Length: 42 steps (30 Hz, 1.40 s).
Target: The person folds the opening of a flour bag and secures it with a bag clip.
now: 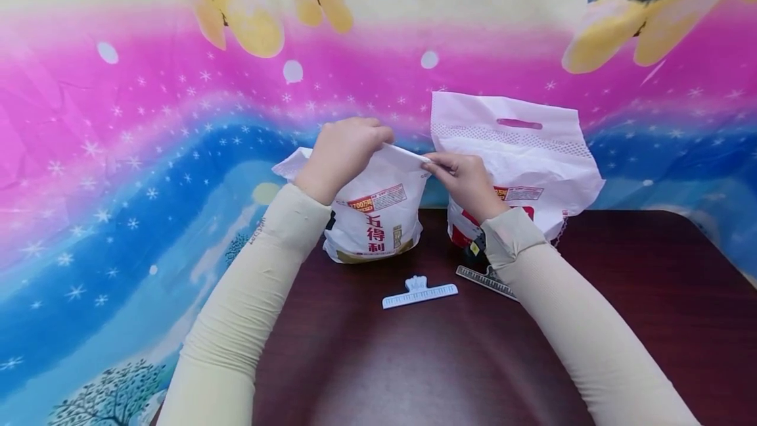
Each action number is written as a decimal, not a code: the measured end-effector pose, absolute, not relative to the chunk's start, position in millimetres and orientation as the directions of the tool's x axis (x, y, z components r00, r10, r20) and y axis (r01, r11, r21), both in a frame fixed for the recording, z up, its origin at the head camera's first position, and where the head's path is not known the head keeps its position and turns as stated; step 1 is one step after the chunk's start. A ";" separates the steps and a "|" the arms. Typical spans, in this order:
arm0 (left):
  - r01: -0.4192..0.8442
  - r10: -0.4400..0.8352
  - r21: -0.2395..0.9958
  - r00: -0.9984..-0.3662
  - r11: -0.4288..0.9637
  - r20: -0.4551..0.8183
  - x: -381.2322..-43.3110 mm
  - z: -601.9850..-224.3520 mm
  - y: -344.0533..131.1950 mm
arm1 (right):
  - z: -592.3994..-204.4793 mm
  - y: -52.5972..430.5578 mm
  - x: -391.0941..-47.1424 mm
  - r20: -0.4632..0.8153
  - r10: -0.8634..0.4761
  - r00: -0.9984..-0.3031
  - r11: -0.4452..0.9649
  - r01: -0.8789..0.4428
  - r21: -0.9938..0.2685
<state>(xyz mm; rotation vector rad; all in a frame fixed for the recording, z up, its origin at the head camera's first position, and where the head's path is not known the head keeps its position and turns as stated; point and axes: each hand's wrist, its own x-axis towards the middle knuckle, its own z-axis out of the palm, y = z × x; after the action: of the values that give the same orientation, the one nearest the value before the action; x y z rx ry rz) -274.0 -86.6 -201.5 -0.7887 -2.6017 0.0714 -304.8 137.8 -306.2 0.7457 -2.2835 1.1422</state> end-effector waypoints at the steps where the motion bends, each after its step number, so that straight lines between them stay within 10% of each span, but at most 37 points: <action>1: 0.515 0.537 -0.165 -0.756 0.841 0.374 -273.9 -200.2 -87.7 | -306.2 137.7 -304.6 0.622 -0.256 -0.740 0.506 -0.651 -0.566; 42: 0.413 0.417 -0.060 -0.898 0.909 0.139 -279.3 -144.7 -87.2 | -303.3 136.9 -300.9 0.570 -0.246 -0.784 0.521 -0.603 -0.604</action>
<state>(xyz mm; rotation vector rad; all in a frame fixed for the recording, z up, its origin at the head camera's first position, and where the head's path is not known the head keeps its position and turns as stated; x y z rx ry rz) -279.3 -87.2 -144.7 -0.6389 -2.9228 0.0442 -300.9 136.9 -303.3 0.6970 -2.3485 1.1670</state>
